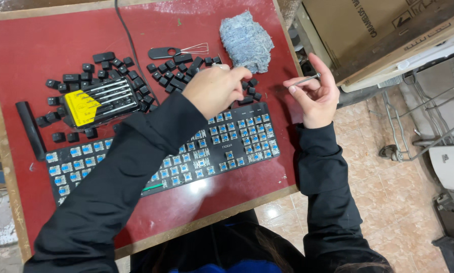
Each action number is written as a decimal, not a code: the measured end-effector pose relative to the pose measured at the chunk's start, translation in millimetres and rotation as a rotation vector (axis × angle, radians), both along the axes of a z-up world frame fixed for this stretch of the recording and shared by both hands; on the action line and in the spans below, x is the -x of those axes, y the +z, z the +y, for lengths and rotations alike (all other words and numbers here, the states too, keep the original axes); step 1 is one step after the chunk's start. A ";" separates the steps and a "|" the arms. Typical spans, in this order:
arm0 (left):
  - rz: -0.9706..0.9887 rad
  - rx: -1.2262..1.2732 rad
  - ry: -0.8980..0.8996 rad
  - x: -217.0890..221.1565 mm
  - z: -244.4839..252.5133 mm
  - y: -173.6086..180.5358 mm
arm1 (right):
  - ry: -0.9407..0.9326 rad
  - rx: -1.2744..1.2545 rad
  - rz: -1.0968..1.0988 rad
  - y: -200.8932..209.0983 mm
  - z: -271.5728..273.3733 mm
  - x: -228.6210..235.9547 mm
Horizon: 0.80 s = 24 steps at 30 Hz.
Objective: The person assembles a mechanical keyboard by inserting small white cylindrical components into the switch sockets on the PCB. They use a metal tool to press the components into place and handle black keycaps and a screwdriver set nearby.
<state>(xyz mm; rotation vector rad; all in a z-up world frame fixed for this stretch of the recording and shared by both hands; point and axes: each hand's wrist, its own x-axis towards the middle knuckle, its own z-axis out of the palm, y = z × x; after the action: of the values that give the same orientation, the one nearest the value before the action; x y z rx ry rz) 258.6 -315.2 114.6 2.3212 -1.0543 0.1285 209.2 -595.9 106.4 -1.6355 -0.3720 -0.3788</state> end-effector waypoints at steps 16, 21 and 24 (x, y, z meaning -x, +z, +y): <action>0.079 -0.295 0.250 15.5 146.2 -29.2 | -0.040 -0.012 0.005 -20.9 -7.9 -12.2; 0.024 -0.216 0.251 19.1 151.8 -29.5 | -0.044 0.000 0.018 -21.6 -4.2 -10.4; -0.023 -0.239 0.286 28.5 159.9 -17.2 | -0.040 0.022 0.038 -16.0 2.9 -7.0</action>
<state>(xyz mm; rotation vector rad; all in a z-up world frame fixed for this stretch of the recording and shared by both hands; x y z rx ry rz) 230.0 -155.2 97.5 2.6847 -0.7778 0.1457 216.2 -593.0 90.4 -1.6709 -0.3162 -0.3747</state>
